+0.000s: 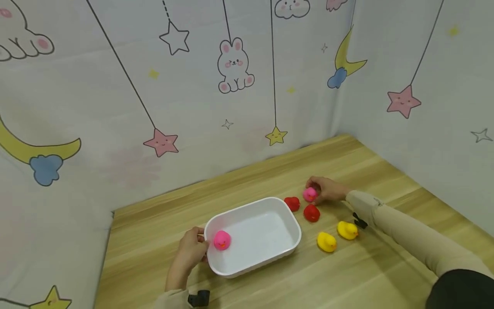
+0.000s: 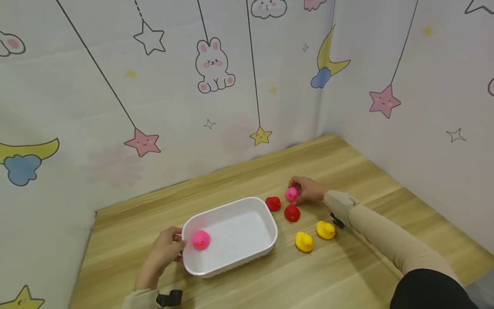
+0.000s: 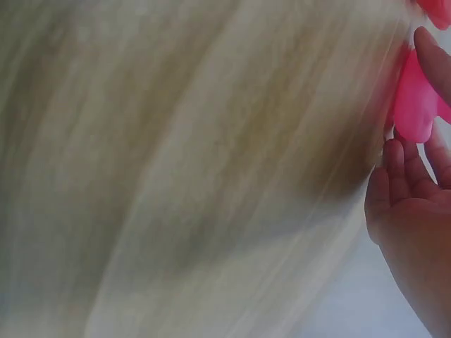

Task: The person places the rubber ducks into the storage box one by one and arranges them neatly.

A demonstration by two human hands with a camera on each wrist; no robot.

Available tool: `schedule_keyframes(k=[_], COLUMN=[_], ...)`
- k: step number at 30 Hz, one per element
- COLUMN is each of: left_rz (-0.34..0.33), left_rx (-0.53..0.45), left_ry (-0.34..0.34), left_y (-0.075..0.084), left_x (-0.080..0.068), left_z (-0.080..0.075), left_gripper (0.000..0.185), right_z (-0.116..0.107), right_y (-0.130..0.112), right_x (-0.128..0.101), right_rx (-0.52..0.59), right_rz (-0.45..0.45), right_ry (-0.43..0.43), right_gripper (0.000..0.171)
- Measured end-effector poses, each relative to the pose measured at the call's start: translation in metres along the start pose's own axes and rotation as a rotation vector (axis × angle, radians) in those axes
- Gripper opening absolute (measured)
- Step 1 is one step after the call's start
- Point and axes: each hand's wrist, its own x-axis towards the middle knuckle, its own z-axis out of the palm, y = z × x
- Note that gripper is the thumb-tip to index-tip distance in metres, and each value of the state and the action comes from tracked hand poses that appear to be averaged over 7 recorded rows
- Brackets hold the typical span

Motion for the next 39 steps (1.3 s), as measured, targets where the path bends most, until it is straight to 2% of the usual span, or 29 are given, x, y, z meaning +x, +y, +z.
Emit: schedule_keyframes(k=[6,14,21,30,39], left_rz=[-0.004,-0.020,0.012,-0.018,-0.015], left_rx=[0.013,0.009,-0.004,-0.014,-0.012], left_ry=[0.006,-0.003,-0.031,-0.011,-0.023], left_y=[-0.001,-0.003,0.001,-0.008,-0.004], left_x=[-0.004,-0.004,0.003,-0.001,0.004], left_z=[-0.005,-0.010,-0.010,-0.012,-0.011], left_gripper=[0.034,0.034,0.034,0.033,0.034], right_z=[0.001,-0.012,-0.028,-0.019,-0.018], right_y=[0.004,-0.019,-0.042,-0.077,-0.107], right_x=[0.003,-0.002,-0.007,0.007,0.009], right_rx=[-0.037,0.079,0.139,0.196,0.234], right_rz=[-0.013,0.019,0.023,0.034,-0.008], right_ry=[0.013,0.023,0.070,0.006,-0.022], right_gripper=[0.053,0.055,0.052,0.062,0.061])
